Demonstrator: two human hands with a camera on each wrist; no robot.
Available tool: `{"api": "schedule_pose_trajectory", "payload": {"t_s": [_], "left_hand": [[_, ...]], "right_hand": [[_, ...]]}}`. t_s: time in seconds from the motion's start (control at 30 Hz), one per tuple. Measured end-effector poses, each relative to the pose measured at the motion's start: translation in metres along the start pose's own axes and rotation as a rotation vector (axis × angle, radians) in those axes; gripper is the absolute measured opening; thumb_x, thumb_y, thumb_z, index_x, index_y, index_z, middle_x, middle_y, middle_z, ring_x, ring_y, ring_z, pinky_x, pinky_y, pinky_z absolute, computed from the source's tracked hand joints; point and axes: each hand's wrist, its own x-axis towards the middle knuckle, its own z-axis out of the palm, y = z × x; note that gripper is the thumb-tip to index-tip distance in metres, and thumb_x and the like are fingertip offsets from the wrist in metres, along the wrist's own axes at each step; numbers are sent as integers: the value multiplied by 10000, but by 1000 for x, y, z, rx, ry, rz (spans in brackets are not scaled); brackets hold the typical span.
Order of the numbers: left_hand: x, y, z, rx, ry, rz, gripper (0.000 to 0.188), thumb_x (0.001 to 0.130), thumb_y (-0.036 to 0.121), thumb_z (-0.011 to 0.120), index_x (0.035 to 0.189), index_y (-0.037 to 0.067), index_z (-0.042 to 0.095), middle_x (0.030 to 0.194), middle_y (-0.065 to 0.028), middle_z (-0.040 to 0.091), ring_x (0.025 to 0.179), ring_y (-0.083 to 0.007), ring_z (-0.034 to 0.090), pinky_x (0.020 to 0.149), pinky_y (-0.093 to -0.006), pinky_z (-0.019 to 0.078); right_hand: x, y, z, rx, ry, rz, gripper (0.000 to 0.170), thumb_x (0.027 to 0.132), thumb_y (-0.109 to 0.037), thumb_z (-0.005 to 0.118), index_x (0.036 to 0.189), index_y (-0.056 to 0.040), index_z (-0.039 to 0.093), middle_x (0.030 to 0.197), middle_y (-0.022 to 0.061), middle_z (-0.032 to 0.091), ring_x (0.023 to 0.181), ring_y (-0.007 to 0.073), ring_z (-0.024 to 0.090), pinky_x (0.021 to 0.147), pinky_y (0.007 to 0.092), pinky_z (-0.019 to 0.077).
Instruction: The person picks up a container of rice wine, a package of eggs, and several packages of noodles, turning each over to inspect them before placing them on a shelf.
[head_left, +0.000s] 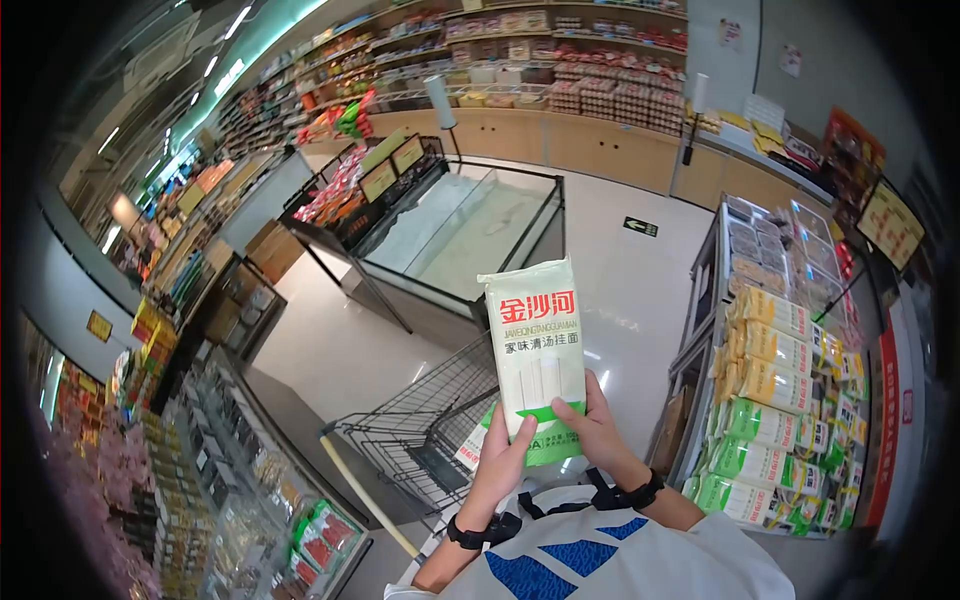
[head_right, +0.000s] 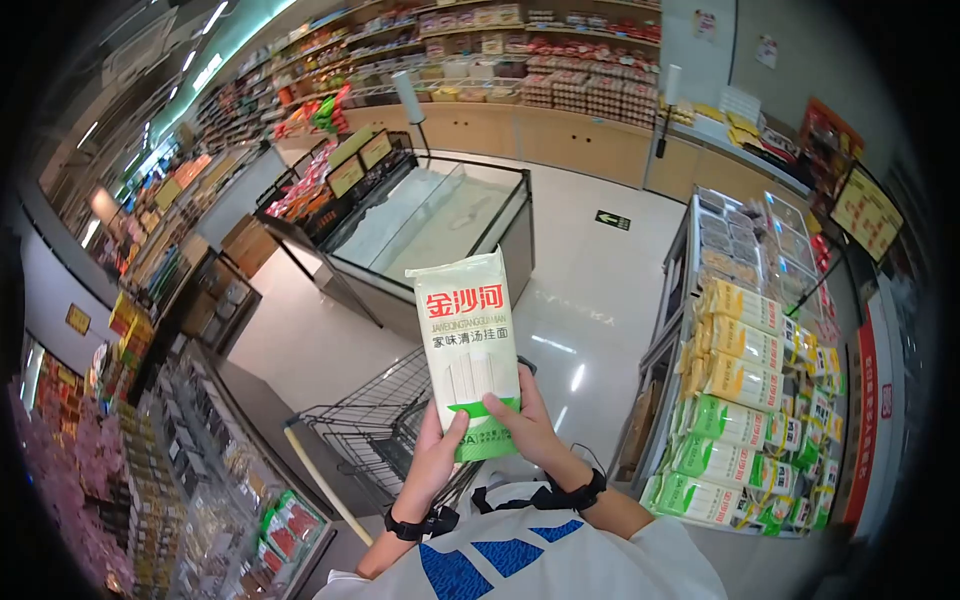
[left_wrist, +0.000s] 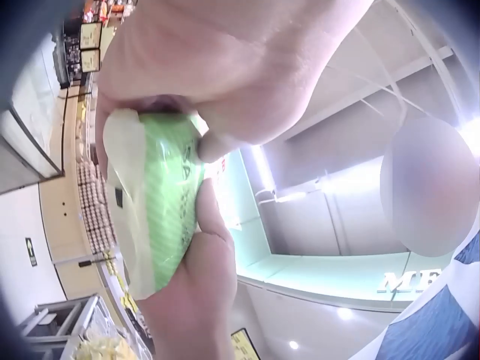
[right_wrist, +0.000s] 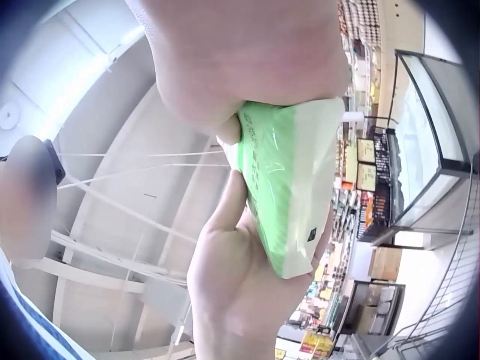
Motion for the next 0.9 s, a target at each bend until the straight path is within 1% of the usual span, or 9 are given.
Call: {"api": "schedule_pose_trajectory", "payload": {"t_s": [0.2,0.27,0.3,0.47,0.57,0.7,0.8,0.87,0.9], "left_hand": [[29,0,96,-205,79,-146,457,1128,390,419,1287,-10,573,1168,-125,669,1077,-158,628,955,-315,498],[29,-1,123,-325,118,-299,493,1126,451,376,1183,22,611,1068,-108,674,895,-159,668,795,-298,548],[29,-11,122,-569,-142,-383,468,1116,459,400,1148,38,602,1005,-98,652,795,-160,650,706,-293,538],[1,9,162,-1267,-523,-578,410,1057,444,528,1186,55,508,737,-53,506,584,-167,560,519,-272,454],[-6,13,180,-1156,-500,-537,412,1060,438,526,1200,51,510,736,-53,505,585,-166,558,522,-272,453],[-7,16,195,-957,-462,-436,416,1066,427,522,1228,43,512,735,-53,502,586,-165,552,527,-273,451],[-8,18,202,-820,-448,-375,420,1070,418,519,1249,37,515,734,-53,499,586,-164,548,531,-273,449],[11,0,197,-724,-610,-332,463,1113,423,433,1287,9,544,809,-64,590,657,-159,603,602,-288,499],[12,-14,200,-480,-300,-320,497,1118,446,409,1267,-1,567,884,-73,635,709,-153,631,648,-288,518]], "right_hand": [[-48,-40,-66,-157,69,-159,691,941,-228,730,1503,-14,392,1417,126,557,1301,219,535,1118,391,417],[-61,-64,-94,-545,-99,-476,813,881,-334,764,1527,7,408,1474,201,521,1341,323,521,1134,448,397],[-70,-81,-98,-593,-106,-510,776,819,-381,767,1477,-36,545,1538,247,470,1366,391,491,1134,492,366],[-104,-116,-114,-898,-142,-648,574,731,-316,765,1274,-134,747,1559,207,493,1405,344,460,1127,490,324],[-117,-126,-120,-1025,-188,-675,470,762,-261,768,1222,-165,768,1490,71,600,1376,316,493,1038,440,339],[-122,-127,-131,-1061,-191,-707,414,785,-260,767,1185,-152,780,1489,120,592,1362,316,505,1034,446,353],[-120,-115,-144,-1001,-141,-686,564,800,-281,767,1332,-108,691,1571,172,492,1389,316,493,1074,457,368],[-112,-108,-150,-354,78,-367,727,889,-308,742,1525,-71,481,1649,171,364,1441,301,440,1161,454,341],[-104,-98,-166,-13,-67,-227,895,943,-343,723,1624,-38,230,1650,167,324,1468,276,394,1214,427,306]]}}
